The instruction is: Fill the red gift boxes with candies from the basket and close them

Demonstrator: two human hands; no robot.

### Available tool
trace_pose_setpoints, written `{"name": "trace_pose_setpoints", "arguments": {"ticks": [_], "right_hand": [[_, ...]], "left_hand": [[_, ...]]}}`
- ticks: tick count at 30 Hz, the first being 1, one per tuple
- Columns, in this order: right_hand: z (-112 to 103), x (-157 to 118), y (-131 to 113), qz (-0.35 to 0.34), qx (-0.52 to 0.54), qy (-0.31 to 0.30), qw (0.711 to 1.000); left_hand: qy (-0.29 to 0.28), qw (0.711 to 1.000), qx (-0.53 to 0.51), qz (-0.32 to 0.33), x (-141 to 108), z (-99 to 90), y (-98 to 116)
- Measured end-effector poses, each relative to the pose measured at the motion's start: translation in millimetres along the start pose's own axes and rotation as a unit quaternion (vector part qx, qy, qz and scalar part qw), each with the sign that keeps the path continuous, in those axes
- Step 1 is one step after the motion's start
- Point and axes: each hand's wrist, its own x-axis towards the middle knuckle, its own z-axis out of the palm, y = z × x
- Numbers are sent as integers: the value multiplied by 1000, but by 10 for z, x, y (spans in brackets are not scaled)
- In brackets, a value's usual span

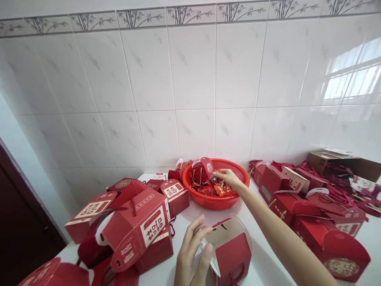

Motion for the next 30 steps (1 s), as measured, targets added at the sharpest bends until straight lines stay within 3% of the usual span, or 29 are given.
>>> {"name": "trace_pose_setpoints", "arguments": {"ticks": [8, 11, 16, 20, 24, 30], "right_hand": [[-125, 35, 82, 19, 103, 111, 988], [-157, 38, 72, 16, 130, 134, 982], [-186, -54, 58, -2, 138, 145, 980], [-204, -123, 89, -34, 118, 160, 979], [-267, -102, 171, -66, 95, 201, 973], [-372, -34, 276, -78, 89, 198, 973]], "left_hand": [[1, 996, -74, -48, 155, -67, 145], [-1, 995, -82, -53, 323, -127, 253], [-50, 997, -56, -30, 707, -138, 432], [-74, 997, 1, -36, 1108, -5, 446], [-146, 983, 92, -62, 1594, 184, 292], [-308, 913, 226, -142, 2151, 579, -65]]}}
